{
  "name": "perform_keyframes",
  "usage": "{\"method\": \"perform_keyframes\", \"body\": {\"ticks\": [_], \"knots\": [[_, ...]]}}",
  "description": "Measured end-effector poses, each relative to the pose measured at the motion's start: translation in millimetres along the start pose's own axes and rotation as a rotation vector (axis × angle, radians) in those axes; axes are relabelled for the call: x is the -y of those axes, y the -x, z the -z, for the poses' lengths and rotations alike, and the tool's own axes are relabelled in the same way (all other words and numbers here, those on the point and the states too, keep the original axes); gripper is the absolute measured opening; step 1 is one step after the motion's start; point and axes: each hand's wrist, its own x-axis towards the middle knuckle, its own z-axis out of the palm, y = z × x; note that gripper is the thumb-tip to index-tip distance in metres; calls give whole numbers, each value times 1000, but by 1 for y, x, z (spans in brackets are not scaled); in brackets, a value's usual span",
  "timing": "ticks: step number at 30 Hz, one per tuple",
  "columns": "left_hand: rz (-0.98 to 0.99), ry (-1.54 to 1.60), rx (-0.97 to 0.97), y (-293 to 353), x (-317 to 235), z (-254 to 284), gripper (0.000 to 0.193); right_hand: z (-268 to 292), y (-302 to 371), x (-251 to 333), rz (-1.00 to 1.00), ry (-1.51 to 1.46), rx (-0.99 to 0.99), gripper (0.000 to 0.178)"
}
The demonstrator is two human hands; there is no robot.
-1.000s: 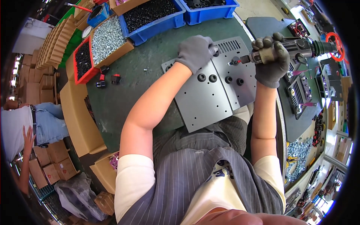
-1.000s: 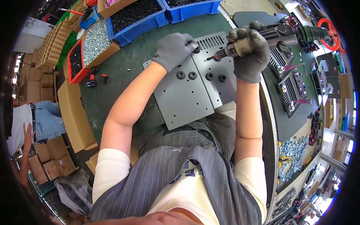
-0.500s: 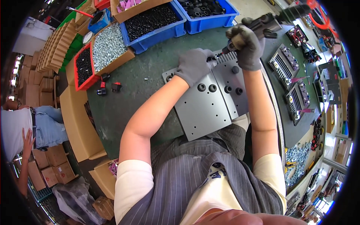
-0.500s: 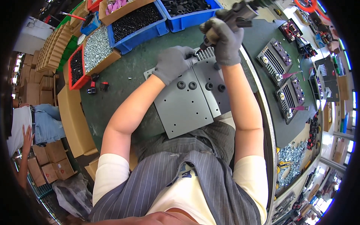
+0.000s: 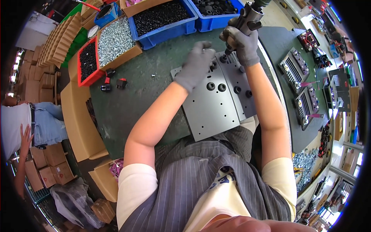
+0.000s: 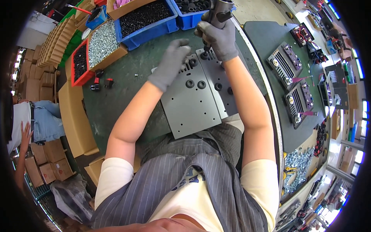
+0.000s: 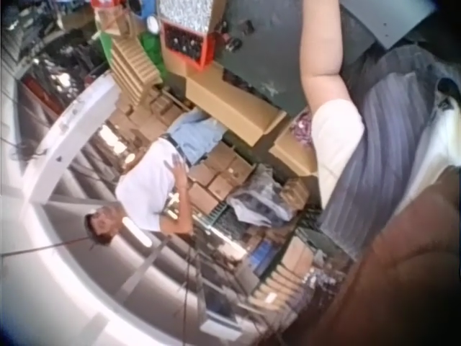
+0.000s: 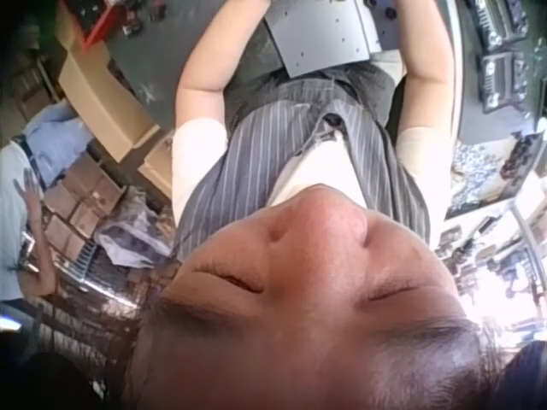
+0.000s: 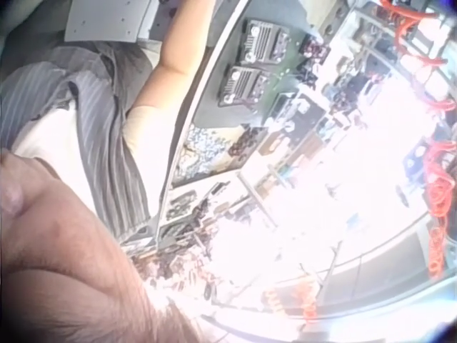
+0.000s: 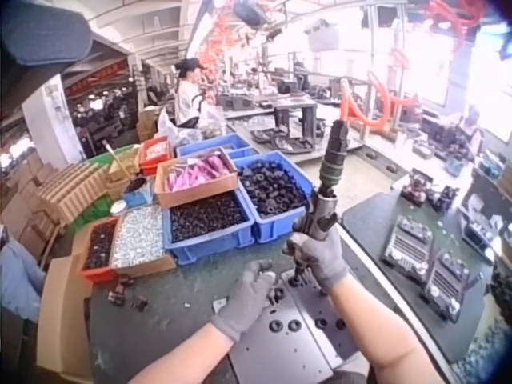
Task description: Assemble metal casings and components for electronic power units on a production line.
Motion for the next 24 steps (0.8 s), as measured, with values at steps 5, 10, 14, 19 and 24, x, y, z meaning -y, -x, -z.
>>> {"method": "perform_keyframes", "body": {"ticks": [5, 10, 14, 19, 24], "knots": [[400, 983, 266, 47, 7, 35, 33, 0, -6, 1, -13, 79, 106, 28], [504, 1067, 142, 70, 7, 36, 31, -6, -1, 15, 181, 94, 107, 36], [590, 1257, 163, 82, 8, 30, 30, -19, 35, 43, 275, -317, 88, 33], [577, 1407, 388, 93, 7, 18, 30, -22, 78, 63, 305, -450, 268, 41], [562, 1396, 527, 99, -11, 12, 36, -13, 93, 65, 322, -483, 244, 38]]}}
